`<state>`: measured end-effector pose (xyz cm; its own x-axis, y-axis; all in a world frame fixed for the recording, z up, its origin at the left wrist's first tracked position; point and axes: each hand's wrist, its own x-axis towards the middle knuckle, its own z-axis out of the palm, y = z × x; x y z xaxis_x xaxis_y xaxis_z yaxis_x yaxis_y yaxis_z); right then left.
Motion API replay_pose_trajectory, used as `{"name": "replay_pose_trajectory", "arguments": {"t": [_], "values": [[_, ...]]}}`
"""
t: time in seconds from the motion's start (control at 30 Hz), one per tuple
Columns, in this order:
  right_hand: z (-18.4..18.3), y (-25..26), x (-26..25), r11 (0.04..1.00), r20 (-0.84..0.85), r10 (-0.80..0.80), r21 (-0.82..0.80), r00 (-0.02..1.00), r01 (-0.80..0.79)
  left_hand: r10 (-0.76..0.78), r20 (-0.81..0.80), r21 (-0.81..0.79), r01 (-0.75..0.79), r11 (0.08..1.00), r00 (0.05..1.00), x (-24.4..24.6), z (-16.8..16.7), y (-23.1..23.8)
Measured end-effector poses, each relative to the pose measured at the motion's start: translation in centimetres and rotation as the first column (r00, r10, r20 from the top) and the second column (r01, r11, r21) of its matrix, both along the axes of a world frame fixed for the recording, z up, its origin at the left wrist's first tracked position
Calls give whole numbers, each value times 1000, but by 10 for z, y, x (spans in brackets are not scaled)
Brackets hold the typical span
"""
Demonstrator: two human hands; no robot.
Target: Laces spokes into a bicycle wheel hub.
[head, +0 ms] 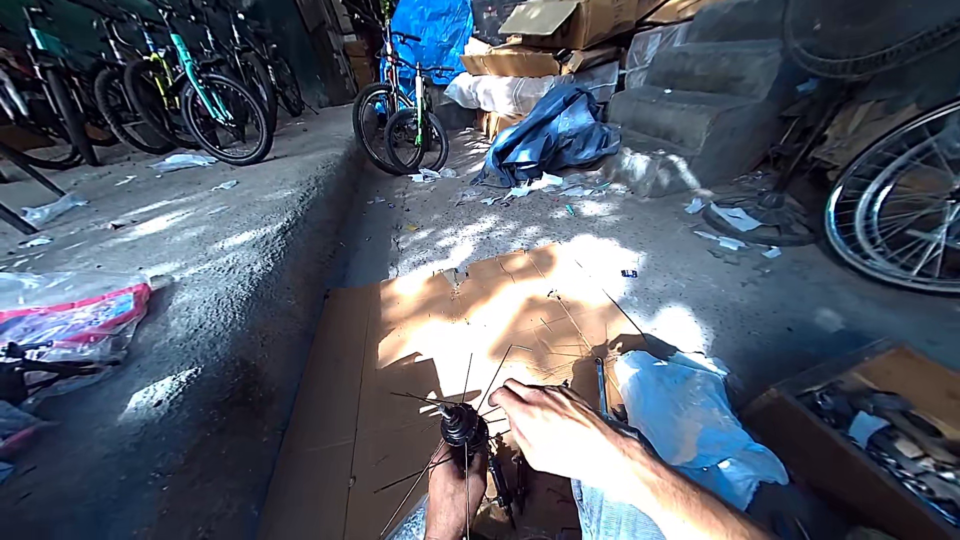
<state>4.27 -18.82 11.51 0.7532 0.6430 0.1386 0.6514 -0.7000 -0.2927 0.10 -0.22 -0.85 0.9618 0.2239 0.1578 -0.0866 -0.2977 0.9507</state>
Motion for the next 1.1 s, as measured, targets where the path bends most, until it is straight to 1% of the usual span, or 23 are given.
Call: {"name": "replay_pose_trajectory", "arguments": {"t": [0.07, 0.13, 0.2, 0.27, 0.3, 0.37, 0.43, 0.5, 0.6, 0.67, 0.77, 0.83, 0.9, 0.93, 1.0, 1.03, 1.1], "values": [[-2, -7, 5, 993, 84, -58, 108, 995, 49, -5, -2, -15, 5, 1000, 1000, 0, 0, -1], [-4, -8, 10, 973, 130, -57, 230, 990, 26, 2, -6, 0, -2, 1000, 1000, 0, 2, -1], [-1, -3, 8, 962, 30, 7, 272, 1000, -15, 10, 18, 22, -11, 1000, 1000, -1, 2, -1], [-4, 6, 9, 963, -71, 99, 259, 993, -77, 1, 52, 20, -2, 1000, 999, -2, 1, -1], [-8, 11, 11, 970, -97, 127, 221, 987, -103, -2, 59, 21, 1, 1000, 998, -3, 3, -2], [-19, 20, 17, 979, -122, 150, 155, 981, -130, -3, 74, 22, 1, 1000, 997, -3, 2, -2], [-30, 24, 24, 979, -103, 152, 154, 983, -135, -7, 82, 11, 6, 1000, 997, -3, 0, -1], [-34, 26, 27, 982, -71, 126, 148, 989, -115, -7, 53, 4, 6, 1000, 999, -2, -1, 3], [-33, 27, 23, 991, -29, 70, 113, 997, -66, -39, 13, -67, 40, 997, 999, -2, 3, 4], [-34, 27, 17, 995, 11, -14, 101, 1000, 13, -37, -5, -88, 37, 995, 999, -2, 5, 3], [-45, 31, 8, 984, 75, -155, 105, 985, 146, 0, -10, -55, 0, 998, 1000, -1, 8, 4], [-46, 32, 5, 977, 34, -177, 125, 984, 172, 1, -11, -60, -1, 998, 1000, 0, 7, 4], [-42, 33, 4, 975, 19, -213, 75, 977, 211, -30, -20, -91, 28, 995, 999, -1, 7, 4], [-40, 34, 3, 972, 44, -230, 54, 972, 228, -51, -30, -115, 47, 992, 998, -3, 8, 3], [-42, 35, 3, 970, 201, -241, 65, 949, 233, -82, -42, -151, 75, 986, 996, -5, 12, 3], [-43, 35, 4, 974, 208, -224, 84, 952, 211, -91, -36, -157, 85, 984, 995, -5, 13, 3], [-43, 31, 7, 976, 94, -192, 125, 977, 180, -99, -30, -159, 93, 983, 995, -6, 13, 3]]}}
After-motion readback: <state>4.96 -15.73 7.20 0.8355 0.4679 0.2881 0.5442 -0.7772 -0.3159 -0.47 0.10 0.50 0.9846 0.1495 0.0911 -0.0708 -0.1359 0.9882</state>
